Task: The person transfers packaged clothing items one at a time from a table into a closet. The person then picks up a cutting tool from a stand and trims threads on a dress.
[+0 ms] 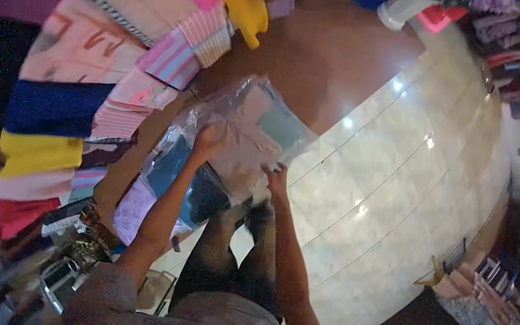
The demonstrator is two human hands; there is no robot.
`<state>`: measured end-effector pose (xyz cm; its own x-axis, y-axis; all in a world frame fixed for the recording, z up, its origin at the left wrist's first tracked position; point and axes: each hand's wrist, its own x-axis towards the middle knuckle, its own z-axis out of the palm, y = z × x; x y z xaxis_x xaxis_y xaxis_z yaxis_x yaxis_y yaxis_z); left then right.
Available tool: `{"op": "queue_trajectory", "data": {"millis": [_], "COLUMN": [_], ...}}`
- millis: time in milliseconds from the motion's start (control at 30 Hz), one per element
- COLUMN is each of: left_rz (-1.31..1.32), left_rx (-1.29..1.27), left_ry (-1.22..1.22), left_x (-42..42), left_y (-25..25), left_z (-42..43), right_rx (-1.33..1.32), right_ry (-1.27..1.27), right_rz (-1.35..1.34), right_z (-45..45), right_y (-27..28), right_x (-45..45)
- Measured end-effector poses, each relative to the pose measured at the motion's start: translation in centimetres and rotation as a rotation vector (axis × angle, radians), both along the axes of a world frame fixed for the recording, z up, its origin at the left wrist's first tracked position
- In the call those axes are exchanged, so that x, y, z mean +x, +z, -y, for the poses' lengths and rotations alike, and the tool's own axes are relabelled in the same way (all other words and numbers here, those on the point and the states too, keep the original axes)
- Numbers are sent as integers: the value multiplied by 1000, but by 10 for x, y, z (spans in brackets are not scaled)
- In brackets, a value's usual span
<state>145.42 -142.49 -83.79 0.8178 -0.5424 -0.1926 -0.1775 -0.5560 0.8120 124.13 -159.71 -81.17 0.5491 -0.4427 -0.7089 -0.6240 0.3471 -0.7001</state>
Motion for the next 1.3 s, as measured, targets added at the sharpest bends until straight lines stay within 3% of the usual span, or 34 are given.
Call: {"op": "queue_trajectory", "data": {"millis": [100, 167, 267, 333, 433, 533, 567, 667, 767, 833, 933, 1033, 1100, 1167, 1233, 1300], "left_rz": [80, 25, -171, -316, -309, -361, -427, -567, -701, -935, -931, -1033, -1039, -1082, -1188, -1139], "left_rx": [103, 121, 71, 18, 161, 333, 261, 126, 133, 126, -8, -252, -213, -228, -254, -259], "left_ry": [-8, 9, 15, 41, -2, -23, -30, -22, 38, 61, 157, 145, 47, -18, -55, -137], "left_x": [25, 33, 38, 41, 47, 52, 49, 38, 29, 23, -5, -36, -43, -55, -83, -105], "left_y": [-49, -63, -65, -57, -60, -74, -78, -58, 39, 90, 71, 156, 146, 170, 234, 237], "left_z": [12, 18, 30, 38, 37, 33, 33, 32, 48, 45, 12, 24, 7, 24, 46, 61], "right_rx": [-184, -293, -380, -343, -328, -205, -133, 55, 141, 143, 100, 14, -50, -92, -75, -76], "right_ry": [12, 42, -38, -345, -252, -270, -312, -397, -370, -300, -254, -323, -377, -431, -499, -626], "right_rz": [-54, -91, -156, -250, -361, -199, -128, 31, 68, 72, 169, 315, 348, 352, 414, 453], "right_z": [-7, -10, -20, -24, -22, -18, -17, -15, -2, 10, 18, 17, 19, 21, 20, 12], "right_y": [-140, -173, -135, -91, -84, -86, -84, -60, -21, 17, 77, 138, 171, 222, 256, 298], "right_x": [-3, 4, 26, 43, 41, 36, 37, 42, 33, 19, -4, -23, -45, -68, -98, -129]}}
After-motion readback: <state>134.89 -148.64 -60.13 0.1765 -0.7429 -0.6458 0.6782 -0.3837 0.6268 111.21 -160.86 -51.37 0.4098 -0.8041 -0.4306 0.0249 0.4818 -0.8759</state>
